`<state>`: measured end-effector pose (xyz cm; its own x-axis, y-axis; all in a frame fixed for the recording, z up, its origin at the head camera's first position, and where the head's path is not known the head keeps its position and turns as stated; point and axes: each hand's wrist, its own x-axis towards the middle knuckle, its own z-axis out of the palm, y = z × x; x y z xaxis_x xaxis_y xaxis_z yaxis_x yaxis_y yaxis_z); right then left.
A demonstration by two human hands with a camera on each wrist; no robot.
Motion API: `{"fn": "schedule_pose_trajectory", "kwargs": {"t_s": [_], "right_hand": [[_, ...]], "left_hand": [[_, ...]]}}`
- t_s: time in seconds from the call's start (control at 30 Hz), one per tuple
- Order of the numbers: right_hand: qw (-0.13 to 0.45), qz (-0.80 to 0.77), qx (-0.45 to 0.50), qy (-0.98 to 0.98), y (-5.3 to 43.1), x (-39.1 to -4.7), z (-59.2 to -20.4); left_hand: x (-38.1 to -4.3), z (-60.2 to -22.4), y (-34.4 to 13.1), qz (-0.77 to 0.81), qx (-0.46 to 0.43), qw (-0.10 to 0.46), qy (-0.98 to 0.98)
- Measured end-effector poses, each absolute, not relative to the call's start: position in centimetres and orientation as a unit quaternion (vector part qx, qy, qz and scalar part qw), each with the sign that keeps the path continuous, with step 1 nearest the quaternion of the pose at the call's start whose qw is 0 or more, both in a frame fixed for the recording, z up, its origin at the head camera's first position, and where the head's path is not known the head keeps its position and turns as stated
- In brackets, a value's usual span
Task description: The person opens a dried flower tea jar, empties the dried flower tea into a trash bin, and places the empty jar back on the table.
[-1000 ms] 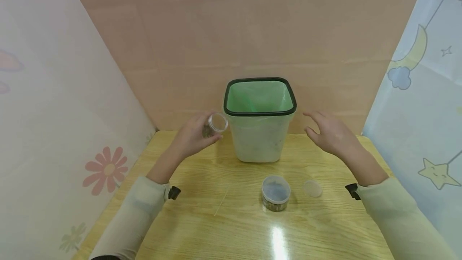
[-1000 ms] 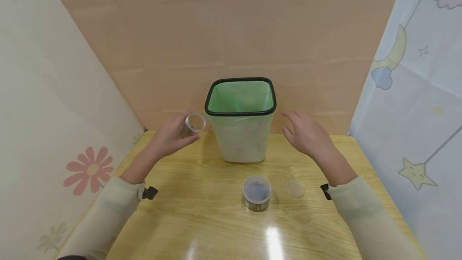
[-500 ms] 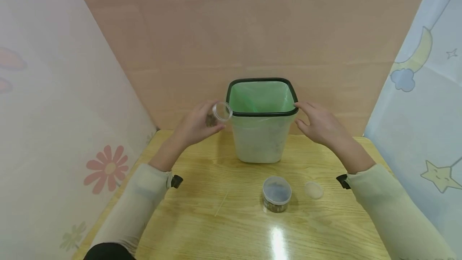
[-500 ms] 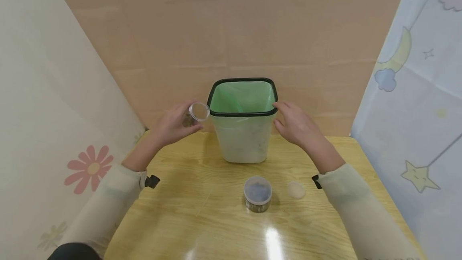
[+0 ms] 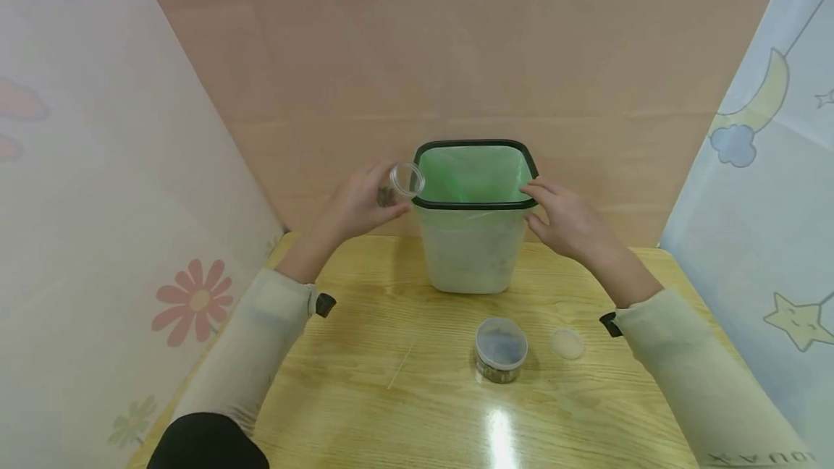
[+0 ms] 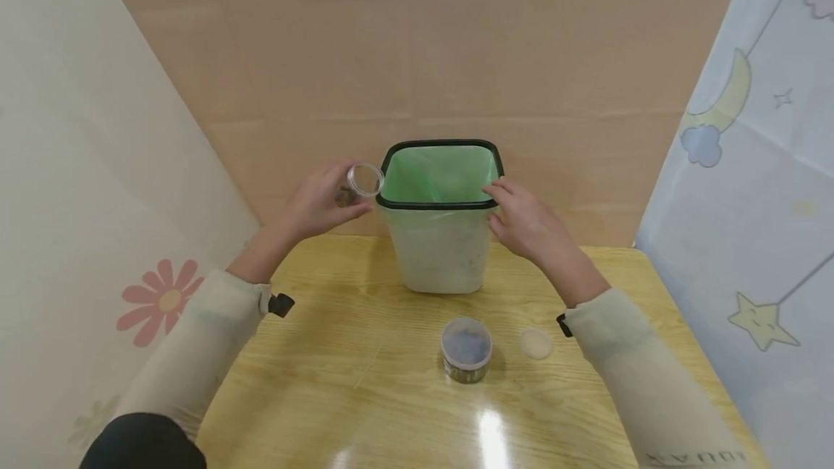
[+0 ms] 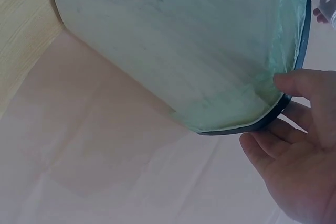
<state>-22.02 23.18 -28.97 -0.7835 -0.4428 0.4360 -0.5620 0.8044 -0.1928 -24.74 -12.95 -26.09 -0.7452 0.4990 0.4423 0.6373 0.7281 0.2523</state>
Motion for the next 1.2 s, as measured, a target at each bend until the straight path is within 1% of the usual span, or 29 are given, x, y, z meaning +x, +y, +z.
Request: {"fn": "schedule_pose_trajectory", "kwargs": {"t_s": [0.57,0.9,1.2], "right_hand": [[0.214,0.148,0.291,-0.921,23.0,-22.5,-29.9],[0.254,0.154,0.322,-0.899,23.4,-23.1,-31.1],[0.28,0.15,0.324,-0.891,23.2,-23.5,-31.4]], "left_hand": [[-26.8,-22.8,-10.7,-0.187,-0.305,0.143,-0.923],[-28.1,-22.1,-9.3,-0.145,-0.284,0.119,-0.94],[-28.9,-21.5,-8.5,-0.158,-0.282,0.108,-0.94]]}}
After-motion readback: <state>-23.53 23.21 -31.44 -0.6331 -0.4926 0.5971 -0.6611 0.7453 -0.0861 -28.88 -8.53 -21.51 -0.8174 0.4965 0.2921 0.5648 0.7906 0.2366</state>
